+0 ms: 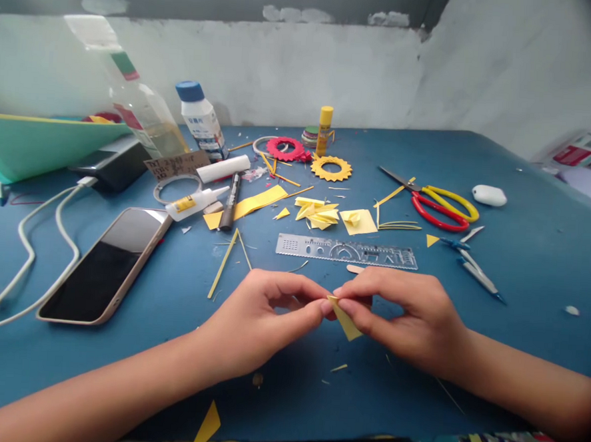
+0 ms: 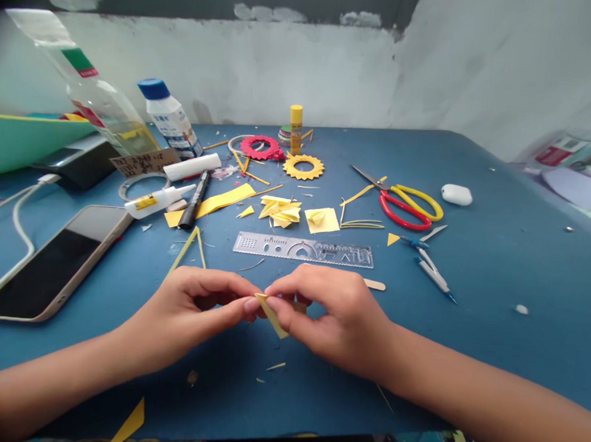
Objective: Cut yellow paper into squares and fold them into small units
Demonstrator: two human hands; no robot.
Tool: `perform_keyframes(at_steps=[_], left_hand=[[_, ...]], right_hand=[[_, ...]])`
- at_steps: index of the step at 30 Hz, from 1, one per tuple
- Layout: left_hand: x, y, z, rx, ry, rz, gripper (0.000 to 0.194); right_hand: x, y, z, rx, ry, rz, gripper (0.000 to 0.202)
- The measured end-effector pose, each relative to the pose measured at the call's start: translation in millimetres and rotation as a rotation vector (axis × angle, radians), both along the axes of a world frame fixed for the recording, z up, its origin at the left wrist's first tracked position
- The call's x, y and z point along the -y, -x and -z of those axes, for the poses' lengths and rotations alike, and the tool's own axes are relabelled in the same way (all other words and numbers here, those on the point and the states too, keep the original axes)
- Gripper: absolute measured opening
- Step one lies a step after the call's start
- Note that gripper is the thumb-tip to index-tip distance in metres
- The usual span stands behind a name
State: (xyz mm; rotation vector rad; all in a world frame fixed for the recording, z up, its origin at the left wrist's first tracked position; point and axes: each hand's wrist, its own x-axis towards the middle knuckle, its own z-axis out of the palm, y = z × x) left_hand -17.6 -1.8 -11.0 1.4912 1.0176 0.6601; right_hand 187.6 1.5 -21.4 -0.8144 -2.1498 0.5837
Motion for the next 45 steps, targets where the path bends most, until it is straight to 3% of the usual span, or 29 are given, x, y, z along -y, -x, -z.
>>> perform_keyframes(at_steps=[13, 20, 27, 32, 40, 45], left_hand=[[0.9, -0.3, 0.7, -0.019, 0.098, 0.045, 0.022], [0.9, -6.4, -5.9, -0.117, 0.155, 0.017, 0.018], [-0.8, -9.3, -3.9, 0.014, 0.381, 0.054, 0.019], [-2.0, -8.1, -0.7, 0.067, 0.389, 0.045, 0.019], [-6.4, -2.5, 3.6, 0.104, 0.274, -0.067, 0.019], [-1.9, -0.5, 4.4, -0.308, -0.275, -0.023, 0.011]], right_hand=[[1.9, 3.1, -13.8, -0.037, 0.680, 0.044, 0.013], [6.9, 5.3, -12.5, 0.078, 0.553, 0.117, 0.017], [4.1, 5.0, -6.5, 0.058, 0.364, 0.077, 0.010], [0.6, 3.3, -6.4, 0.011, 0.448, 0.070, 0.010], [-6.7, 1.0, -7.4, -0.072, 0.645, 0.090, 0.019], [-8.2, -1.8, -2.7, -0.003, 0.498, 0.039, 0.007]])
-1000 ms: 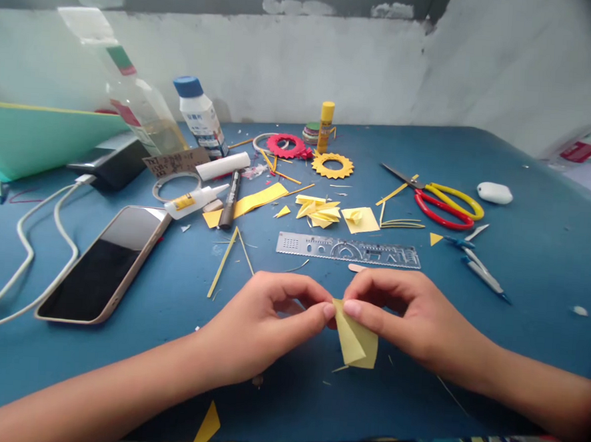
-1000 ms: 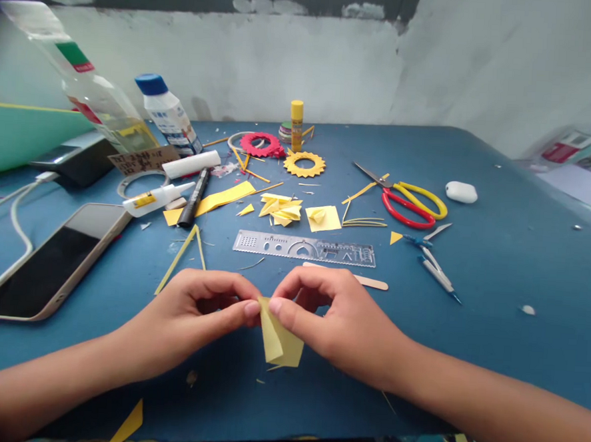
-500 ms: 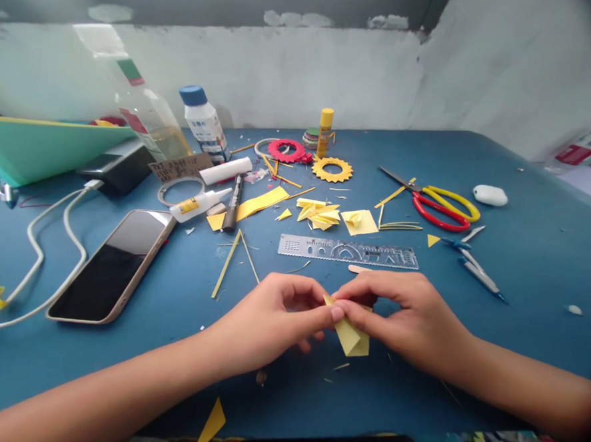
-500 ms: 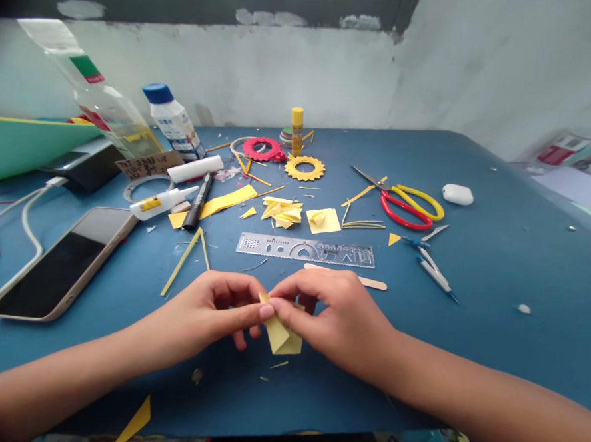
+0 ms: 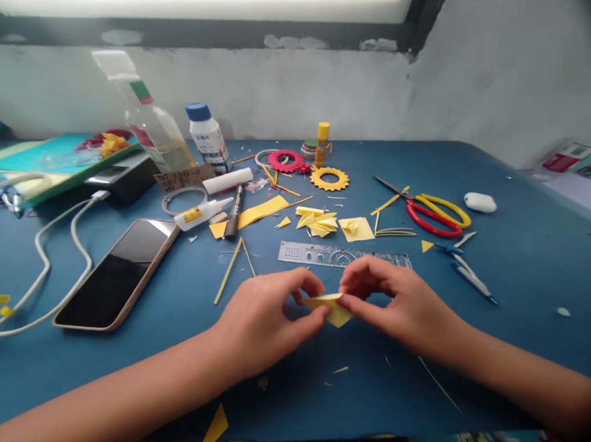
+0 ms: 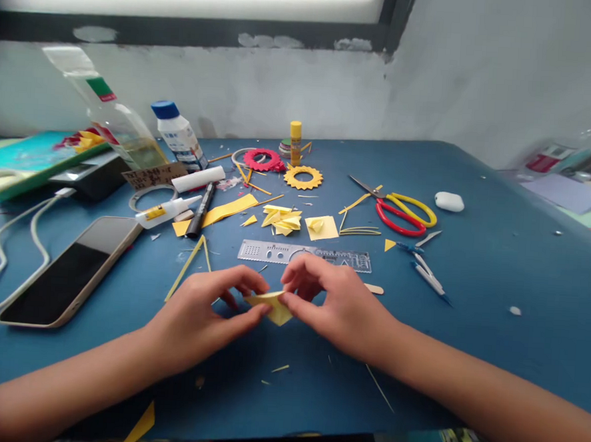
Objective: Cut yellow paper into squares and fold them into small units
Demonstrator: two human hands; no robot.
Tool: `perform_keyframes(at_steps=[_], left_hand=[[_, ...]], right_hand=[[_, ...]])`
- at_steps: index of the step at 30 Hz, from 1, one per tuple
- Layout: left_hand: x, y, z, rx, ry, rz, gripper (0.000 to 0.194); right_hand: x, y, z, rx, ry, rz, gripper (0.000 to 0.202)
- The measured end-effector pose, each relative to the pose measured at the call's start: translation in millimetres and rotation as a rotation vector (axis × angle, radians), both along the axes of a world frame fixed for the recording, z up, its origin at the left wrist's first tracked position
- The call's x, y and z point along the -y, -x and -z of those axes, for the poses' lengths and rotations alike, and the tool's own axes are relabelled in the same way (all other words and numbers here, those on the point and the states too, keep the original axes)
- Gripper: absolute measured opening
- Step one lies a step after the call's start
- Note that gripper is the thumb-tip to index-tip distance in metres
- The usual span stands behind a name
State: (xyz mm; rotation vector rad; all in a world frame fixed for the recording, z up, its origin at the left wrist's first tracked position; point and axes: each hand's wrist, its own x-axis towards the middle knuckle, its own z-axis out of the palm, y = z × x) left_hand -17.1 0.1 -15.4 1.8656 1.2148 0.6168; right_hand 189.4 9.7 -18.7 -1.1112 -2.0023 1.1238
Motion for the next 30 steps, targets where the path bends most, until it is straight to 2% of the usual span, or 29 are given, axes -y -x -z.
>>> perform_keyframes(at_steps=[1, 3, 8, 10, 12, 16, 21, 25, 30], left_hand=[[0.8, -0.3, -0.5, -0.046, -0.075, 0.019, 0.011], [0.7, -1.0, -2.2, -0.040, -0.098, 0.035, 0.014], [-9.2, -2.3, -4.4, 0.256, 0.231, -0.123, 0.022], [-11.9, -2.8, -3.2, 0.376, 0.324, -0.160, 0.021], [-11.6, -3.9, -1.4, 0.459, 0.365, -0.184, 0.021], [-5.8, -7.2, 0.6, 0.588, 0.390, -0.240, 0.027], [-5.2, -8.1, -1.1, 0.623, 0.453, -0.269, 0.027], [-11.4, -3.3, 0.4, 0.545, 0.430, -0.204, 0.027], [-9.6, -2.0, 2.6, 0.324, 0.316, -0.125, 0.022]], right_hand=[[0.0, -0.1, 1.6, 0.017, -0.029, -0.032, 0.008], [-0.5, -0.1, 4.7, 0.053, -0.113, -0.058, 0.013], [-2.4, -1.2, 7.8, 0.167, -0.567, -0.011, 0.010], [-0.8, -1.5, 7.0, 0.186, -0.637, -0.050, 0.014], [2.3, -0.8, 6.3, 0.194, -0.577, -0.086, 0.022], [6.3, 1.9, 9.5, 0.138, -0.334, -0.115, 0.028], [3.5, 2.2, 12.9, 0.084, -0.403, -0.140, 0.021], [-1.0, 0.9, 4.5, 0.055, -0.332, -0.036, 0.016], [-11.5, 1.5, -1.1, 0.082, -0.064, 0.013, 0.014]])
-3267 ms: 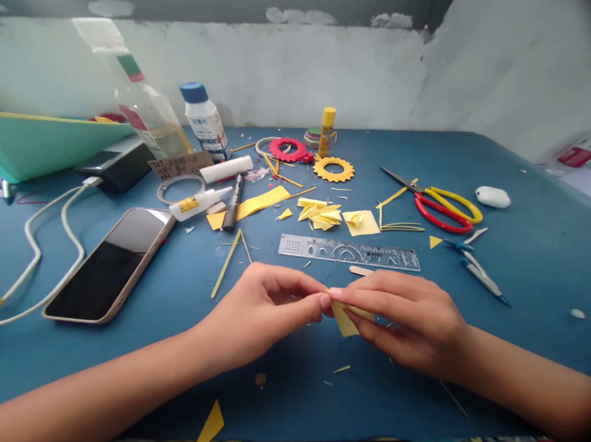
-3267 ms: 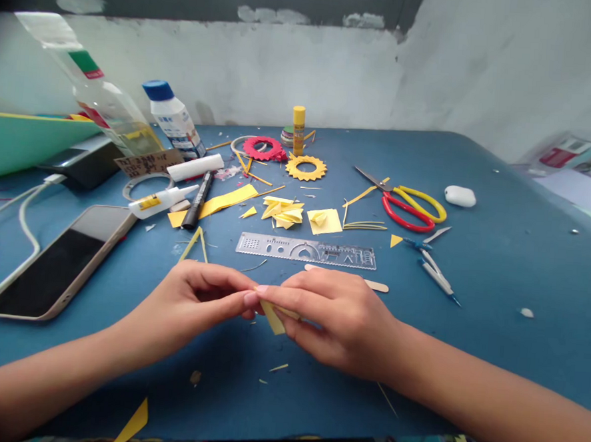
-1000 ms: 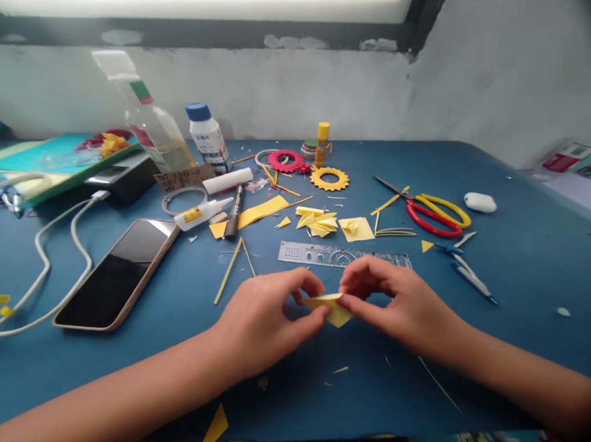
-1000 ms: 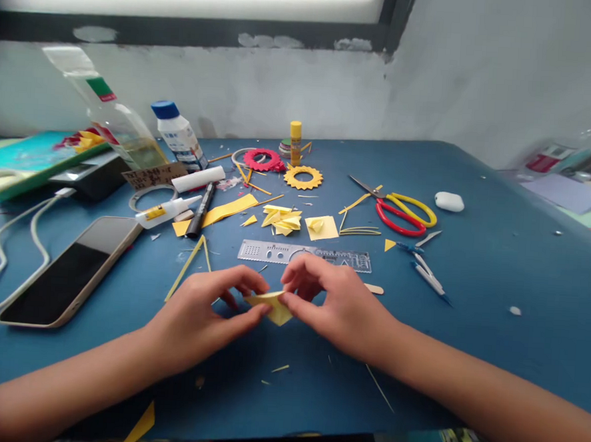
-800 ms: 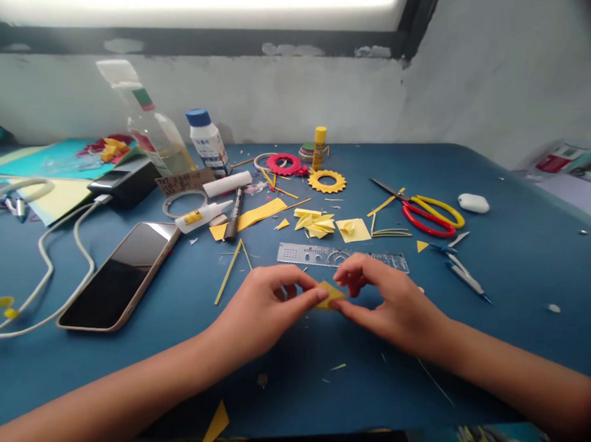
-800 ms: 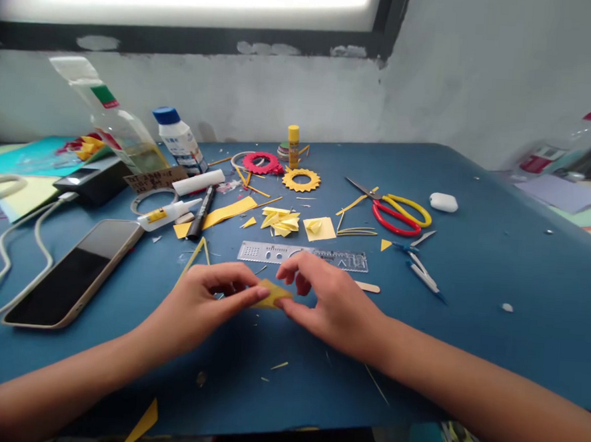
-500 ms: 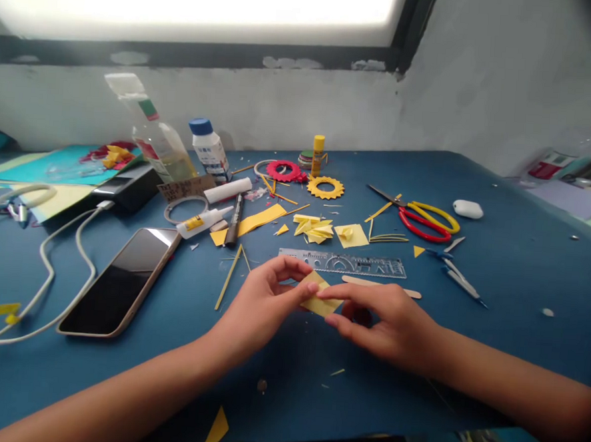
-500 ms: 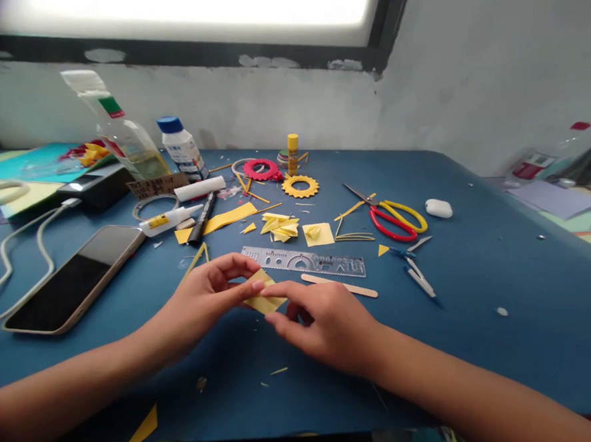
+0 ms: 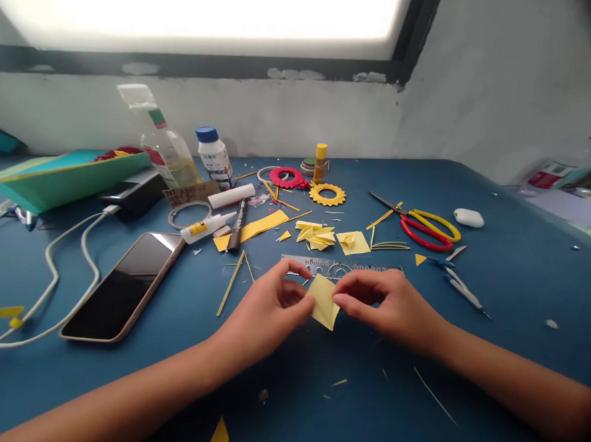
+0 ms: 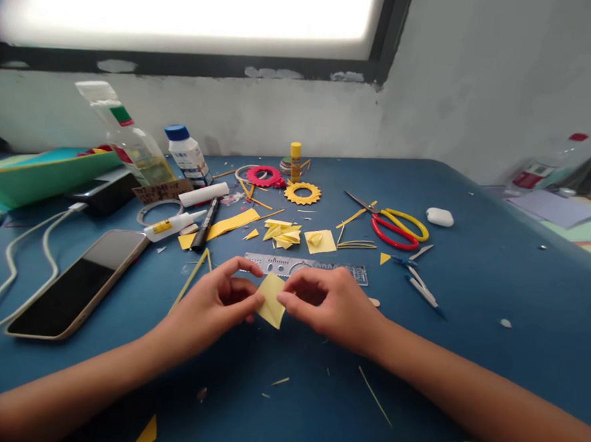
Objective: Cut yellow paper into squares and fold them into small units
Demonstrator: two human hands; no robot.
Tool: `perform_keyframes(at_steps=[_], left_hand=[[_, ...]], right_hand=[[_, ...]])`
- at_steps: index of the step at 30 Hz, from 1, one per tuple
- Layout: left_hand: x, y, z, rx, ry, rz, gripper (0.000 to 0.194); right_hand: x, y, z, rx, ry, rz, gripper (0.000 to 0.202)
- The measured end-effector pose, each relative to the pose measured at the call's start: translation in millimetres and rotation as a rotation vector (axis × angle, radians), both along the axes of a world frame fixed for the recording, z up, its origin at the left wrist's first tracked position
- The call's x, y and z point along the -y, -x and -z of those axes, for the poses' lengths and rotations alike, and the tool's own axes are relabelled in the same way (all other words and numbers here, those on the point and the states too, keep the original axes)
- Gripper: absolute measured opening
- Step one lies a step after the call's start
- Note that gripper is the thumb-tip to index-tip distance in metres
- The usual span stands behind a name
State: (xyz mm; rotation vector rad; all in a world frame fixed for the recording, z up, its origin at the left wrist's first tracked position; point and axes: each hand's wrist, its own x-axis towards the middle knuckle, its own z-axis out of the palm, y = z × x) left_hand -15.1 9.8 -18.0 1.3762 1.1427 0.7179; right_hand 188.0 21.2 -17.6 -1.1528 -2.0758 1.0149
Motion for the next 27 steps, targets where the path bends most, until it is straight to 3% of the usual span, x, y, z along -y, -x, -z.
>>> perform_keyframes(at_steps=[3, 6, 10, 15, 23, 27], left_hand=[[3.2, -2.0, -1.2, -0.163, -0.088, 0.073, 0.013], [0.2, -2.0, -3.6, -0.364, -0.199, 0.150, 0.014], [-13.4, 1.8, -3.3, -0.609, -0.546, 0.111, 0.012], [-29.2, 7.9, 4.5, -0.622, -0.616, 0.154, 0.010], [-39.7, 17.8, 14.7, -0.533, -0.674, 0.256, 0.019], [-43.5, 22.1, 15.4, -0.536, -0.718, 0.332, 0.020]], right_hand=[[-11.3, 1.6, 2.1, -0.022, 0.082, 0.040, 0.014], [-24.8, 5.1, 2.9, 0.016, 0.127, -0.021, 0.023], [-37.8, 14.9, 2.6, 0.164, -0.044, -0.142, 0.014], [-40.7, 21.6, 7.6, 0.197, -0.210, -0.136, 0.015], [-31.2, 8.9, 24.1, 0.102, -0.316, -0.107, 0.015], [-31.5, 3.3, 30.7, 0.086, -0.440, -0.180, 0.013]])
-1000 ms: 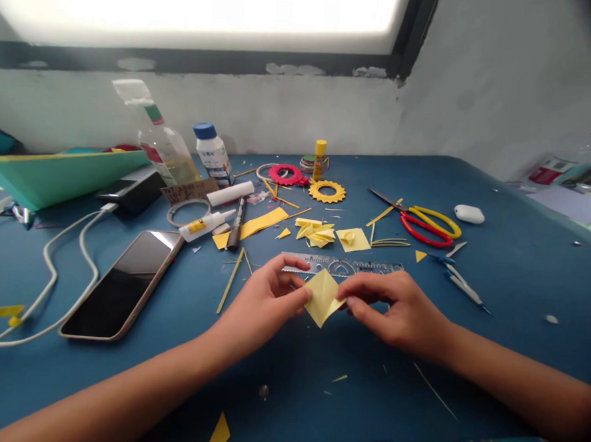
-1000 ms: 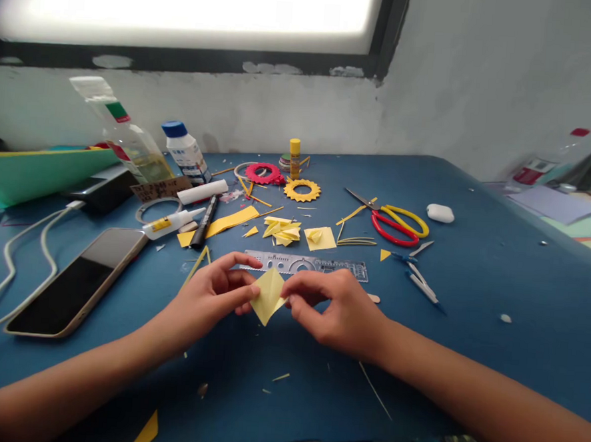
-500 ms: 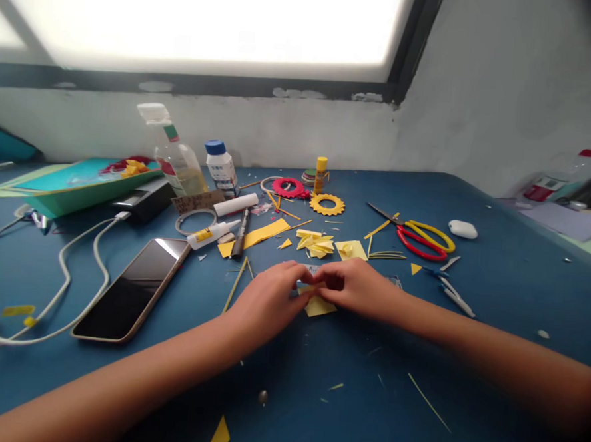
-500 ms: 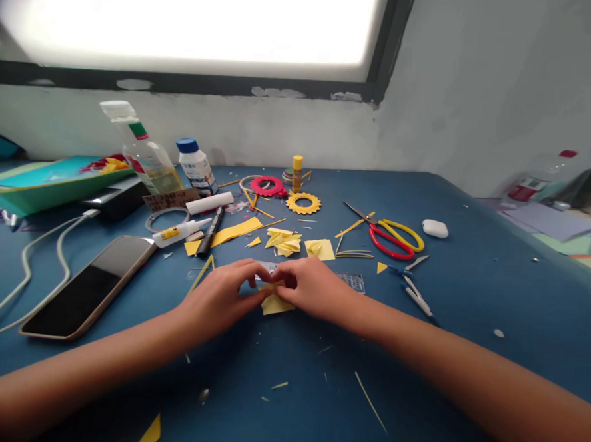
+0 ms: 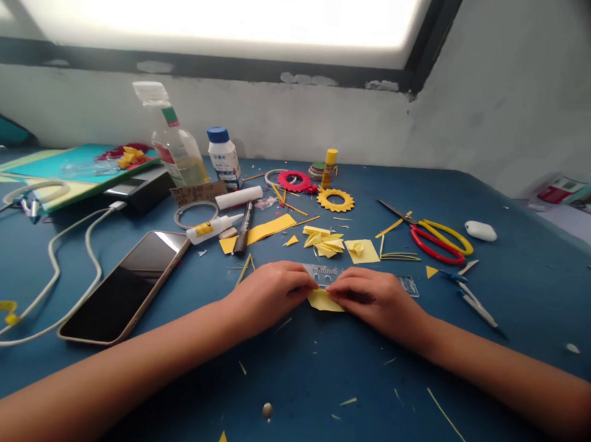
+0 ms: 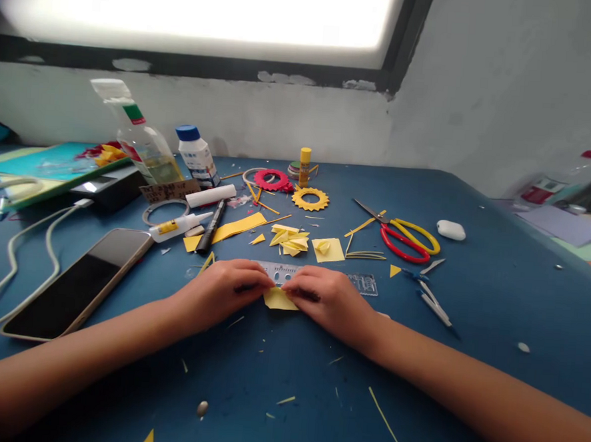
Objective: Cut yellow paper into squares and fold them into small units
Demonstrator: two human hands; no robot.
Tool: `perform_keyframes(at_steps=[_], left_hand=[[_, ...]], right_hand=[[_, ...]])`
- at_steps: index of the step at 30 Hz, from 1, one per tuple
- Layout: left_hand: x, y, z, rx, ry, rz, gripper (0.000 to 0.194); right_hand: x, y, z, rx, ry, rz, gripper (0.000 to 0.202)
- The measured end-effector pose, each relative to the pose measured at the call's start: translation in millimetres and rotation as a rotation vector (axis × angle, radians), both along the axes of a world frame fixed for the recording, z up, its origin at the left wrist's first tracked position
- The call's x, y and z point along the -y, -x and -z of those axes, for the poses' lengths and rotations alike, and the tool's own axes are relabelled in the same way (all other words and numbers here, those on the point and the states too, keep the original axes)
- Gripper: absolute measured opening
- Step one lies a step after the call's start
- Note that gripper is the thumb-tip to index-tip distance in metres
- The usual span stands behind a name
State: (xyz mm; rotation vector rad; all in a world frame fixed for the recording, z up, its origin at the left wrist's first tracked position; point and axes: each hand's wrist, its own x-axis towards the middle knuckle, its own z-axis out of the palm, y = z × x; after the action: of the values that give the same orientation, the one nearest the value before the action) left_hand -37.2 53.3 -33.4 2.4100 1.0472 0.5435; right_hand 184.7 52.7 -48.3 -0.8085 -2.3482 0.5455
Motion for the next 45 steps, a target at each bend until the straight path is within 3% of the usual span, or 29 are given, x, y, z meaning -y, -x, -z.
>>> perform_keyframes(at_steps=[8, 16, 24, 29, 32, 38, 45], left_hand=[[1.8, 9.0, -7.8, -0.285, -0.273, 0.176, 0.023], [7.7, 5.5, -15.6, -0.474, -0.376, 0.281, 0.024], [14.8, 5.1, -18.2, -0.608, -0.475, 0.264, 0.024], [20.4, 8.5, -24.6, -0.710, -0.503, 0.146, 0.019], [22.1, 8.0, -25.6, -0.647, -0.581, 0.087, 0.022], [21.6, 3.6, -17.3, -0.613, -0.651, 0.211, 0.024], [29.6, 1.5, -17.5, -0.588, -0.733, 0.142, 0.029]], right_hand=[[-4.5, -6.7, 2.5, 0.162, -0.351, -0.147, 0.025], [-6.8, -7.6, -3.3, 0.236, -0.479, -0.206, 0.021], [-8.3, -5.7, -4.7, 0.265, -0.474, -0.246, 0.020], [-7.4, -5.3, -6.4, 0.283, -0.463, -0.238, 0.021], [-7.9, -5.8, -5.8, 0.304, -0.439, -0.256, 0.021], [-7.9, -5.9, -7.8, 0.323, -0.445, -0.276, 0.024], [-5.1, -4.0, -11.8, 0.354, -0.478, -0.256, 0.024]])
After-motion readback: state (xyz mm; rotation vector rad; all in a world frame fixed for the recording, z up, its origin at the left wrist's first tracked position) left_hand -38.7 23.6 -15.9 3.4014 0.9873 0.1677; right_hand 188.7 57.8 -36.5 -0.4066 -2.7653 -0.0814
